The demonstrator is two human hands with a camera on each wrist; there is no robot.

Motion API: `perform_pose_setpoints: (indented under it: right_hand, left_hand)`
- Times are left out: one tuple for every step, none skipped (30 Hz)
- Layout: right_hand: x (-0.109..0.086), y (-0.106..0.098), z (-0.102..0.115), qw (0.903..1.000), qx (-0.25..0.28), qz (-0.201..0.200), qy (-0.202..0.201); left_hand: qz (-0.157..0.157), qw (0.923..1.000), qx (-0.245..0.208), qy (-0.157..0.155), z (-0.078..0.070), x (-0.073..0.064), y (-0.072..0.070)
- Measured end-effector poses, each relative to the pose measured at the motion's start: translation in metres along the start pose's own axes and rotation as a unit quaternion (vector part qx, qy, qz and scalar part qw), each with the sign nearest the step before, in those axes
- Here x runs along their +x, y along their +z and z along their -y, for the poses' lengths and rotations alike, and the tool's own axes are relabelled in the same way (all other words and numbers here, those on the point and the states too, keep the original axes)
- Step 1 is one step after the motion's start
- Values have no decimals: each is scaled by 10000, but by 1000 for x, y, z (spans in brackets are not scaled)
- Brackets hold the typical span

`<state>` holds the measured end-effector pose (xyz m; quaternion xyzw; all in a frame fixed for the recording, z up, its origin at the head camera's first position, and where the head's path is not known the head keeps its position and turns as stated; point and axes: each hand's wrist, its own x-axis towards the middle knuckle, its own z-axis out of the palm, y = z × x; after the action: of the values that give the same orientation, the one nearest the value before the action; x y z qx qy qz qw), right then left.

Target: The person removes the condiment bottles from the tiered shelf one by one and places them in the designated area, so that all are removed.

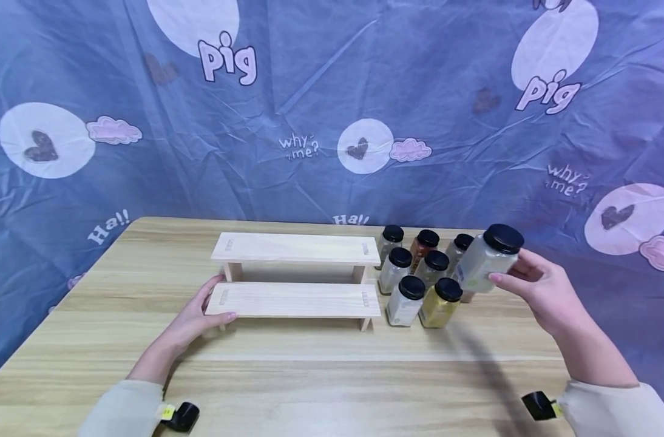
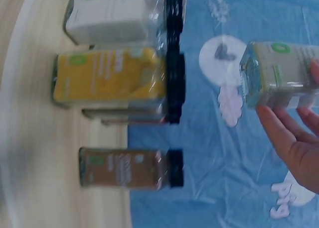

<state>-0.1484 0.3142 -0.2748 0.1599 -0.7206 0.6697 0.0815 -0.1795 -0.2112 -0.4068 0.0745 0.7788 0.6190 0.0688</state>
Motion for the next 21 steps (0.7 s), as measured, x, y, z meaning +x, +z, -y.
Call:
perform_pose_setpoints:
  right_hand:
    - [-1, -4, -3, 10000, 10, 35, -28]
    - [-2, -8, -6, 10000, 13, 59, -45]
    - [0, -27, -25, 9991, 303, 279, -121]
    - [-1, -31, -29, 9991, 281, 300, -110]
    - [-2, -37, -33, 9990, 265, 337, -112]
    - [-2, -43, -39, 9991, 226, 357, -83]
    - [-3, -50, -45, 9990, 252, 367, -34]
    - [-3, -59, -55, 9989, 237, 402, 1]
    - [-2, -72, -69, 9981, 298, 547, -30]
    - [-5, -68, -64, 9989, 82, 461, 36]
    - [-5, -82, -80, 9989, 42, 465, 80]
    - [-5, -96, -96, 9988, -25, 478, 129]
    - [-5, -109, -111, 9988, -19, 456, 188]
    - [-5, -121, -126, 9986, -50, 465, 238]
    - [-6, -130, -137, 9983, 13, 503, 279]
    - [-7, -134, -144, 9983, -31, 415, 399]
    - [-9, -140, -154, 9981, -26, 380, 479]
    - [-10, -142, -158, 9978, 78, 403, 523]
    - [-12, -142, -161, 9974, 183, 412, 560]
    - [-13, -141, -162, 9970, 246, 466, 575]
    - [-15, -140, -163, 9967, 295, 484, 590]
  left_hand:
    - [4, 10000, -2, 1, 0, 0, 0]
    - [4, 10000, 1, 0, 0, 0, 0]
    - [2, 10000, 1, -5, 1, 0, 0]
    - [0, 10000, 1, -6, 1, 0, 0]
    - [-4, 10000, 3, -7, 1, 0, 0]
    - [-8, 10000, 16, -10, 1, 1, 0]
    - [-16, 10000, 24, -11, 1, 1, 0]
    - [-24, 10000, 34, -12, 0, 1, 0]
    - [-25, 10000, 36, -12, 0, 1, 0]
    - [-29, 10000, 44, -13, 0, 1, 0]
    - [-29, 10000, 41, -13, 0, 1, 0]
    - [-27, 10000, 34, -13, 0, 1, 0]
    - [-24, 10000, 25, -12, 0, 1, 0]
    - [-20, 10000, 14, -10, 0, 1, 0]
    - [-20, 10000, -3, -7, 0, 1, 0]
    - [-22, 10000, -1, -4, 1, 0, 0]
    - [-19, 10000, -8, 3, 1, 0, 0]
    - [-20, 10000, -1, 2, 1, 0, 0]
    - [-21, 10000, 6, 0, 1, 0, 0]
    - [-22, 10000, 9, -3, 1, 0, 0]
    - [-23, 10000, 12, -8, 1, 0, 0]
